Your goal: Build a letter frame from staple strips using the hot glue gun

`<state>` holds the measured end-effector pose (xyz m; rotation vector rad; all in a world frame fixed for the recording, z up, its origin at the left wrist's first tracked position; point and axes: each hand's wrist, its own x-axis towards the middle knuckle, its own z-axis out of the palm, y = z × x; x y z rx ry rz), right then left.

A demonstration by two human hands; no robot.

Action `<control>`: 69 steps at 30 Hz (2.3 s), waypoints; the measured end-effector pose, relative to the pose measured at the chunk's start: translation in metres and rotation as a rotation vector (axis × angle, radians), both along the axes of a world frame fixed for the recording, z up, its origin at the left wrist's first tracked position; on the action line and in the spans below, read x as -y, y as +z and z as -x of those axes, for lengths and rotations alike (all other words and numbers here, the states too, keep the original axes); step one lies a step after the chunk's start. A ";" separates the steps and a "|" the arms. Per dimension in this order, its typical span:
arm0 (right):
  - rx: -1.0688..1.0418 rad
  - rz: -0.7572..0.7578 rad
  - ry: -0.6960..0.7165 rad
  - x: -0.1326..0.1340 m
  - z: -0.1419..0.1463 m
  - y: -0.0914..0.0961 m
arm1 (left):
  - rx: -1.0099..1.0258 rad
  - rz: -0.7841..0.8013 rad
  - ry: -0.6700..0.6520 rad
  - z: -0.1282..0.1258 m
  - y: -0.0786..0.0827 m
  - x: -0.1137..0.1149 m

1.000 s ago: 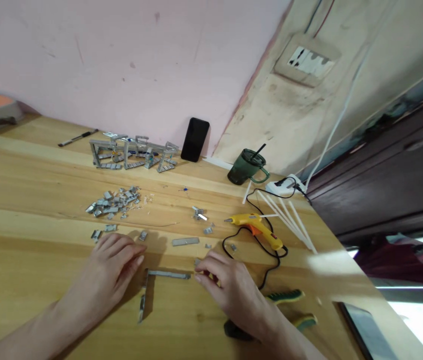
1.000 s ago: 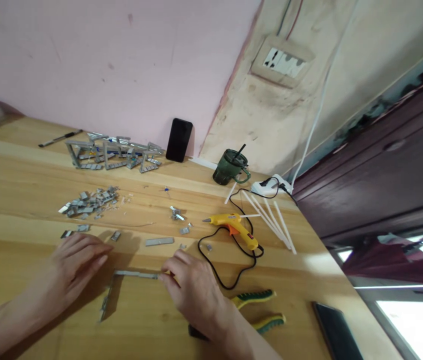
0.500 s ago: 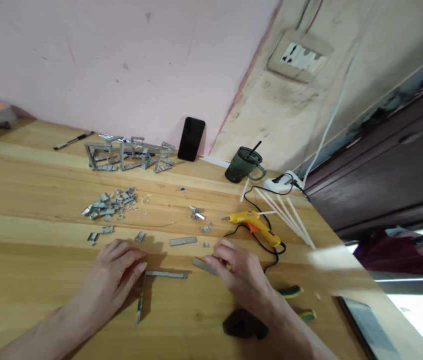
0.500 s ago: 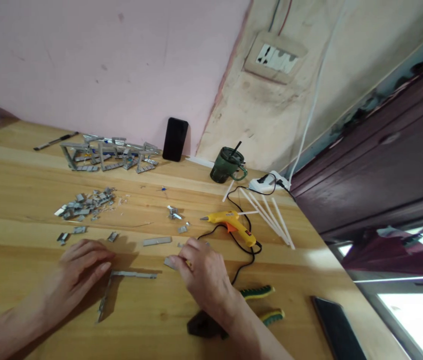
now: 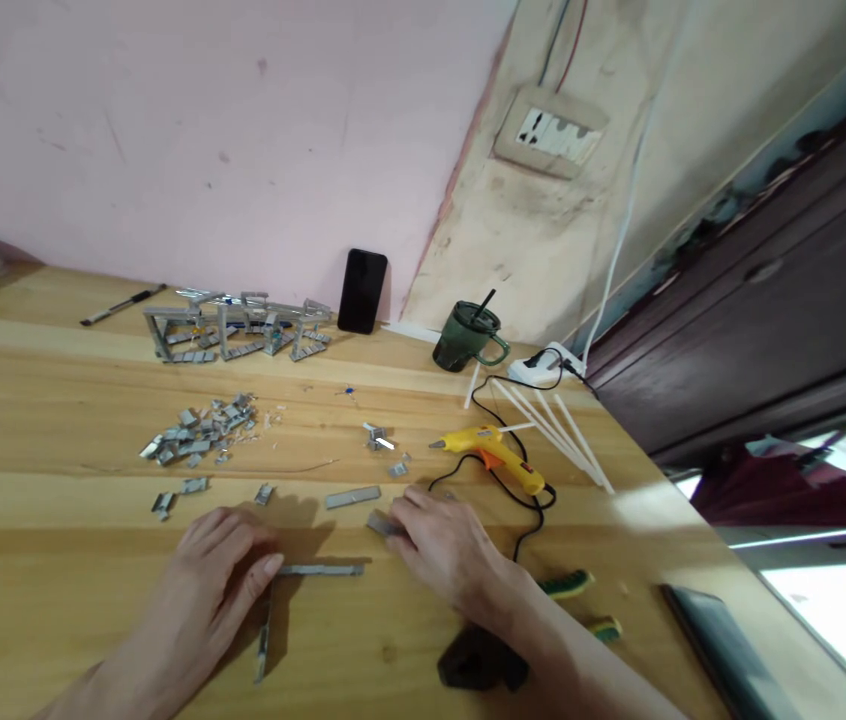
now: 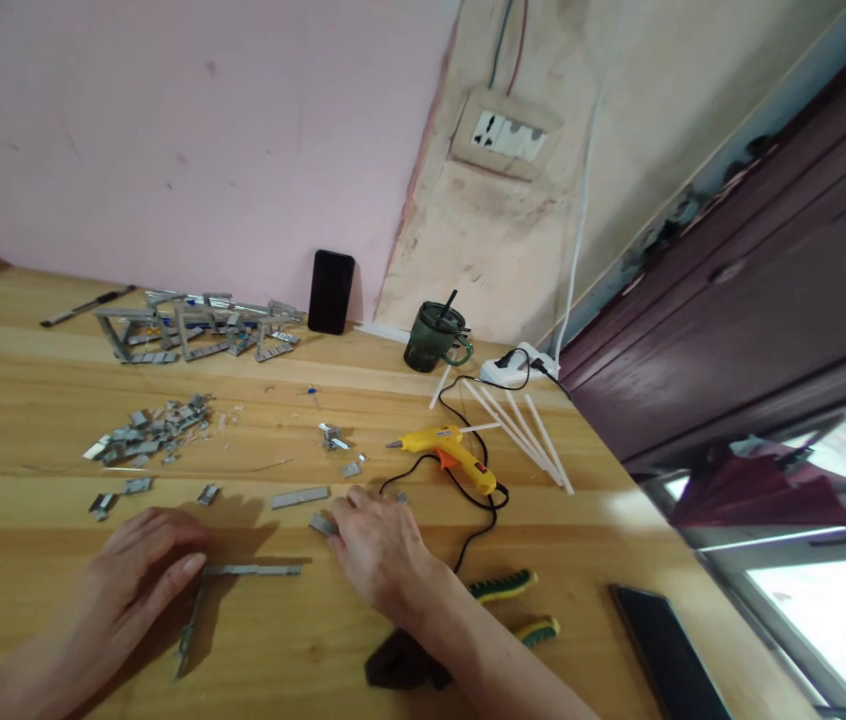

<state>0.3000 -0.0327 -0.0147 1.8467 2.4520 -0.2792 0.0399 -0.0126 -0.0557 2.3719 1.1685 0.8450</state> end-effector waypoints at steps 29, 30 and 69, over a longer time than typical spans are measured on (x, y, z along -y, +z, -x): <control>0.089 -0.023 -0.204 -0.079 -0.008 0.013 | 0.033 -0.032 0.067 0.007 -0.001 -0.004; 0.083 -0.021 -0.206 -0.078 -0.009 0.013 | 0.029 -0.021 0.074 0.007 0.000 -0.004; -0.019 0.004 0.157 -0.045 0.025 0.007 | -0.016 0.032 0.167 0.009 0.004 -0.009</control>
